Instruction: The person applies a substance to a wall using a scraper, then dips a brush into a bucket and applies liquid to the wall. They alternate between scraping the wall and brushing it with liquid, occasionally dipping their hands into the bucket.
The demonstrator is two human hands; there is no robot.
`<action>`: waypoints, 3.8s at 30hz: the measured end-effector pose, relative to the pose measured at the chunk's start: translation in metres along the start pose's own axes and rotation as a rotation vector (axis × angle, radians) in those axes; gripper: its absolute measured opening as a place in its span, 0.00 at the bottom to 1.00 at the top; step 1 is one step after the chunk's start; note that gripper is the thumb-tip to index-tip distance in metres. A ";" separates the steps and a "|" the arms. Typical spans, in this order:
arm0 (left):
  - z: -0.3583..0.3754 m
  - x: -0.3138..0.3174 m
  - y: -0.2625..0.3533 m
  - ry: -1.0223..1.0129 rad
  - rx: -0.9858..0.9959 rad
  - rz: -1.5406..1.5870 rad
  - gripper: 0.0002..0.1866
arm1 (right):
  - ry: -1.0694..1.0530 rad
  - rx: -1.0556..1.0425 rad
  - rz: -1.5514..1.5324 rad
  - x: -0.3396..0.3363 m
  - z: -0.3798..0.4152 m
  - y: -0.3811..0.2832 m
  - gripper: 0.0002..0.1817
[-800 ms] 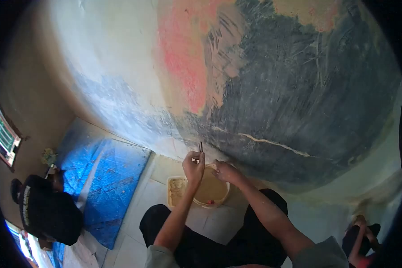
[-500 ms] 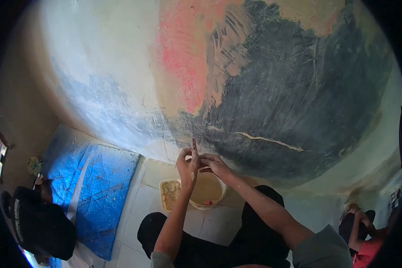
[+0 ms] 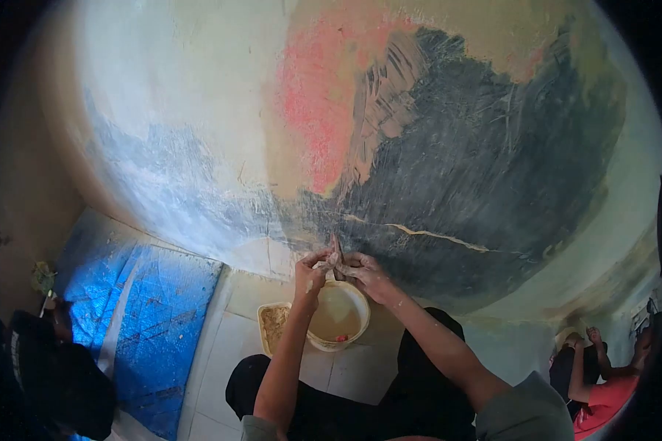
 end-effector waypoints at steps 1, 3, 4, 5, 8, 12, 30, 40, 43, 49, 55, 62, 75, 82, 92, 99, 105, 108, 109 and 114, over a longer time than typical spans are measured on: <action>0.001 0.001 0.003 -0.006 0.002 0.004 0.08 | 0.004 -0.003 0.005 0.003 0.002 -0.005 0.13; 0.003 0.000 0.007 -0.066 -0.020 0.043 0.09 | -0.004 0.028 -0.013 0.012 0.007 -0.014 0.13; 0.003 -0.001 0.010 -0.066 -0.019 0.045 0.09 | -0.005 0.028 -0.011 0.012 0.006 -0.014 0.13; 0.003 -0.001 0.013 -0.099 -0.031 0.030 0.08 | -0.063 0.022 -0.077 0.009 0.004 -0.015 0.12; -0.001 -0.004 0.011 -0.162 -0.051 0.038 0.06 | -0.177 0.034 -0.195 0.000 0.001 -0.014 0.11; 0.000 -0.011 0.012 -0.245 -0.087 0.130 0.08 | -0.128 0.168 -0.396 0.015 0.013 -0.036 0.10; 0.009 -0.018 0.026 -0.390 -0.009 0.129 0.08 | -0.433 0.109 -0.462 0.006 0.006 -0.011 0.15; 0.006 -0.012 0.024 -0.383 -0.031 0.119 0.13 | -0.423 0.062 -0.529 0.009 0.007 -0.012 0.18; 0.001 -0.009 0.019 -0.367 -0.003 0.152 0.10 | -0.419 -0.051 -0.486 0.010 0.006 -0.012 0.19; 0.003 -0.017 0.023 -0.360 -0.013 0.060 0.08 | -0.221 0.100 -0.429 0.006 0.009 -0.021 0.18; 0.001 -0.020 0.017 -0.351 -0.026 0.073 0.09 | -0.262 0.062 -0.319 0.011 0.009 -0.022 0.16; -0.013 -0.018 0.006 -0.199 0.009 0.290 0.14 | -0.115 -0.360 0.203 0.041 0.026 -0.090 0.14; -0.031 -0.031 -0.022 -0.013 0.006 0.407 0.18 | 0.474 -1.665 2.275 0.086 -0.018 -0.348 0.28; -0.038 -0.039 -0.028 0.029 -0.045 0.502 0.17 | 0.247 -1.451 2.424 0.084 -0.032 -0.359 0.33; -0.043 -0.037 -0.036 -0.007 -0.043 0.560 0.17 | -0.044 -1.380 2.479 0.070 -0.017 -0.307 0.35; -0.038 -0.034 -0.031 0.002 -0.101 0.564 0.18 | 0.546 -1.424 2.418 0.078 -0.008 -0.329 0.36; -0.031 -0.017 -0.029 -0.036 -0.036 0.538 0.19 | 0.274 -1.261 2.565 0.075 0.004 -0.348 0.41; -0.031 -0.022 -0.025 -0.030 -0.030 0.574 0.19 | 0.609 -1.494 2.458 0.071 0.003 -0.338 0.39; -0.030 -0.023 -0.024 -0.023 -0.050 0.516 0.19 | 0.213 -1.457 2.554 0.067 0.001 -0.331 0.37; -0.031 -0.028 -0.034 0.016 -0.076 0.524 0.19 | 0.477 -1.363 2.428 0.077 0.007 -0.367 0.35</action>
Point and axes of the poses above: each hand's wrist, its own z-axis away from the middle knuckle, its own x-axis out of the palm, y = z × x, the point moved 1 cm from there along -z, towards the middle knuckle, and after that the axes turned 2 degrees about -x, right-handed, at the moved point
